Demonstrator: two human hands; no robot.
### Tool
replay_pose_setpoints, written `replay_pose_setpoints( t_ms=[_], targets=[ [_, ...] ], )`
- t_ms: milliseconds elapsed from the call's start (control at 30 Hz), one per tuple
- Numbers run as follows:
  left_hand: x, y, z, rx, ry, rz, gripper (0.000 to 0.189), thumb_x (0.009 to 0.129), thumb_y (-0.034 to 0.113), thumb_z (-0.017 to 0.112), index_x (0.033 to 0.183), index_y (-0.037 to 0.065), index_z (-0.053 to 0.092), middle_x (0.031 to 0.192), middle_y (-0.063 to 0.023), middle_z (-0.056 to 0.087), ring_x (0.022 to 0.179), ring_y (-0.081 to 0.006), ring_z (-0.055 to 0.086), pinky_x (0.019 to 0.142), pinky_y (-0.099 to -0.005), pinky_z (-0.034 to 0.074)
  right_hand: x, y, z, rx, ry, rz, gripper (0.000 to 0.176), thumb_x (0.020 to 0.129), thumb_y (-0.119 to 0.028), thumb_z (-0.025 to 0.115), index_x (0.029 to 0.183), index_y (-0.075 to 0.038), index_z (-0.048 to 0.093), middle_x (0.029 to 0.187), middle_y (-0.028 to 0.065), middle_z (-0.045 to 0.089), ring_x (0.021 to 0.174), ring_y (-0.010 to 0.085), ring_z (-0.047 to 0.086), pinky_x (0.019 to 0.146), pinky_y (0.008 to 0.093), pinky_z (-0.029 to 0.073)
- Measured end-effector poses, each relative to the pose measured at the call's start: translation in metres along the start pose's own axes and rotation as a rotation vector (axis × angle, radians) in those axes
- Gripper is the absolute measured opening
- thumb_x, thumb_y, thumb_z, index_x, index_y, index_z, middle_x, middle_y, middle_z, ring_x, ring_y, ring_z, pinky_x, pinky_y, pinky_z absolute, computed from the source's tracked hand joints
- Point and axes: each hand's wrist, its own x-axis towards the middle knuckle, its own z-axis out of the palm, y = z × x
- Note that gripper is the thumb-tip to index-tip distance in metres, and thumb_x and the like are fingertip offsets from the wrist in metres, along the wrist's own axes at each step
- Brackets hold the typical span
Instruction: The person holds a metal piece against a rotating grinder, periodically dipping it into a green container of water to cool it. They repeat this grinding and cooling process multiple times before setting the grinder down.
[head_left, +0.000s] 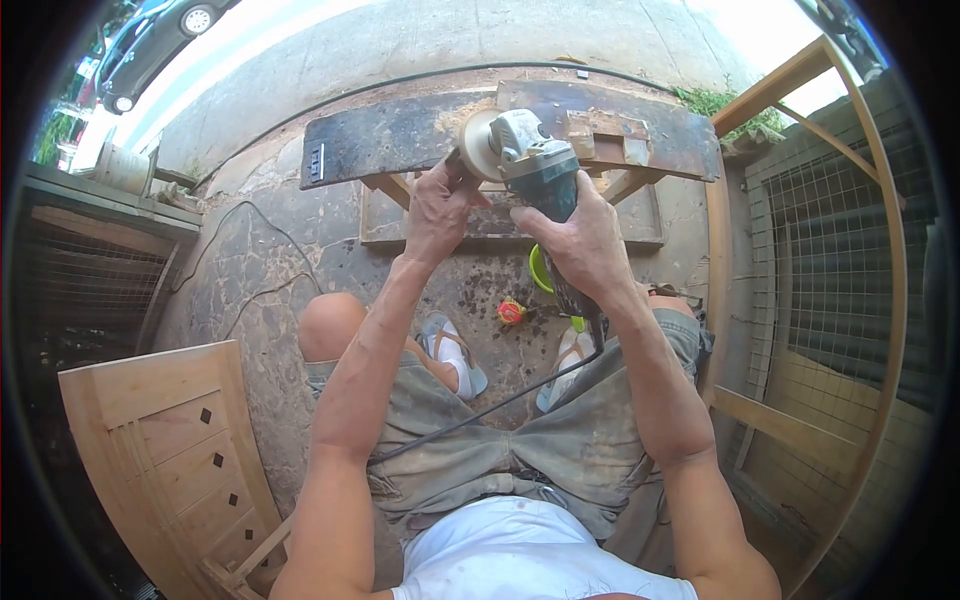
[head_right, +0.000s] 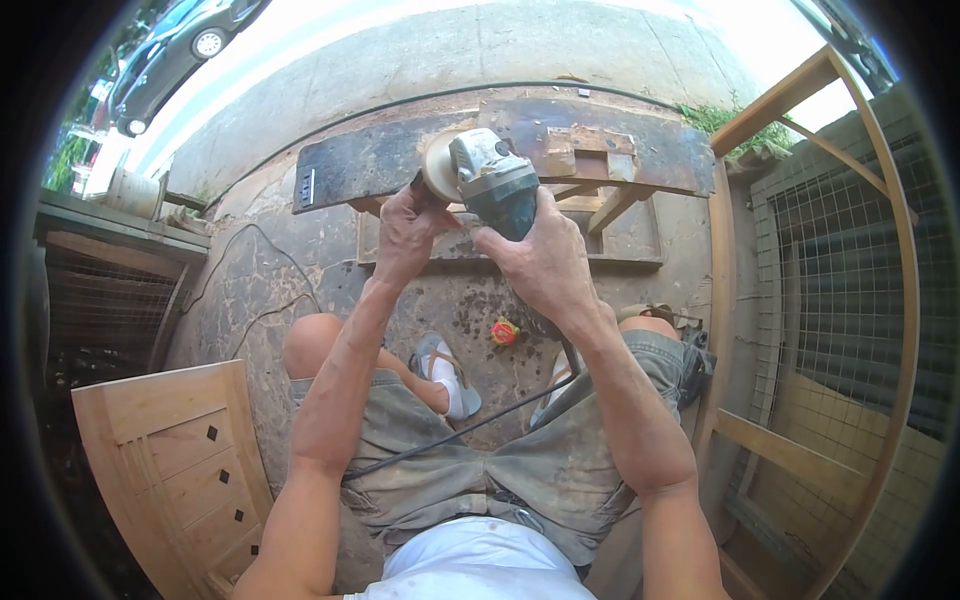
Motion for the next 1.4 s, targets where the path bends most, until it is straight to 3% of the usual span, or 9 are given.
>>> replay_pose_setpoints(
  t_ms=[467,533,733,1033,1067,1100,1167,1300,1400],
  targets=[
    [0.0,0.0,-0.001,0.032,0.005,-0.025,0.029,0.112,0.023,0.072,0.123,-0.003,0.076,0.104,-0.0075,0.08,0.083,-0.0155,0.077,0.078,-0.0334,0.066,-0.001,-0.005,-0.001,-0.001,0.003,0.036,0.069,0.087,-0.036,0.084,0.133,0.011,0.062,0.108,0.0305,0.08,0.104,0.0422,0.081,0.094,0.0487,0.062],
    [-0.002,0.013,0.003,0.029,0.023,-0.019,0.029,0.112,0.024,0.071,0.122,-0.003,0.075,0.101,-0.0077,0.08,0.083,-0.0159,0.077,0.077,-0.033,0.064,0.001,0.003,0.002,0.004,0.045,-0.015,0.063,0.088,-0.034,0.088,0.129,0.008,0.066,0.108,0.0231,0.081,0.103,0.0297,0.08,0.095,0.0422,0.062],
    [0.002,-0.008,-0.008,-0.071,0.053,-0.009,0.02,0.112,0.01,0.065,0.123,-0.002,0.076,0.103,-0.0061,0.082,0.086,-0.0136,0.077,0.076,-0.0335,0.064,0.002,0.004,-0.006,-0.097,-0.003,0.087,0.074,0.089,-0.04,0.087,0.135,0.011,0.06,0.109,0.0304,0.079,0.109,0.0417,0.08,0.096,0.0476,0.061],
    [0.003,0.026,-0.017,-0.096,0.172,-0.142,0.023,0.112,0.023,0.073,0.125,0.004,0.078,0.11,-0.0081,0.083,0.082,-0.013,0.078,0.066,-0.0266,0.056,0.002,0.017,-0.02,-0.169,0.007,0.103,0.085,0.087,-0.046,0.082,0.144,0.01,0.054,0.116,0.0387,0.075,0.115,0.0556,0.073,0.103,0.0579,0.058],
    [0.005,0.012,-0.016,-0.16,0.225,-0.011,0.025,0.114,0.024,0.071,0.128,0.005,0.077,0.115,-0.0112,0.084,0.079,-0.0158,0.079,0.066,-0.0273,0.059,0.001,0.019,-0.025,-0.216,0.03,0.13,0.084,0.086,-0.047,0.082,0.142,0.01,0.056,0.115,0.0386,0.075,0.114,0.0558,0.073,0.103,0.0578,0.058],
    [0.003,0.029,-0.017,-0.158,0.21,-0.06,0.024,0.114,0.019,0.068,0.131,0.003,0.074,0.12,-0.0137,0.083,0.085,-0.0189,0.08,0.081,-0.0347,0.065,0.005,0.032,-0.026,-0.214,0.072,0.144,0.081,0.085,-0.046,0.083,0.139,0.01,0.058,0.113,0.0375,0.075,0.112,0.055,0.074,0.101,0.057,0.058],
    [0.002,0.005,-0.026,-0.053,0.092,-0.043,0.025,0.116,0.019,0.065,0.132,0.002,0.074,0.119,-0.0127,0.083,0.094,-0.0182,0.08,0.084,-0.0353,0.066,0.004,0.035,-0.042,-0.081,0.167,0.148,0.071,0.086,-0.042,0.085,0.13,0.009,0.064,0.107,0.0306,0.079,0.104,0.047,0.078,0.095,0.052,0.06],
    [-0.008,-0.055,0.013,0.208,-0.227,-0.326,0.026,0.116,0.017,0.063,0.128,-0.002,0.074,0.108,-0.0094,0.083,0.09,-0.018,0.079,0.079,-0.0352,0.065,0.008,0.037,-0.067,0.238,0.309,0.028,0.055,0.09,-0.037,0.088,0.121,0.005,0.072,0.103,0.0132,0.08,0.093,0.0217,0.076,0.088,0.0376,0.06],
    [-0.005,-0.113,0.079,0.565,-0.592,-0.358,0.027,0.108,0.02,0.065,0.112,-0.005,0.075,0.096,-0.0195,0.082,0.08,-0.0233,0.082,0.074,-0.0399,0.064,0.003,0.041,-0.087,0.315,0.383,0.095,0.048,0.092,-0.036,0.089,0.119,0.001,0.075,0.099,0.0026,0.077,0.089,0.0113,0.068,0.085,0.0293,0.055]
  ],
)
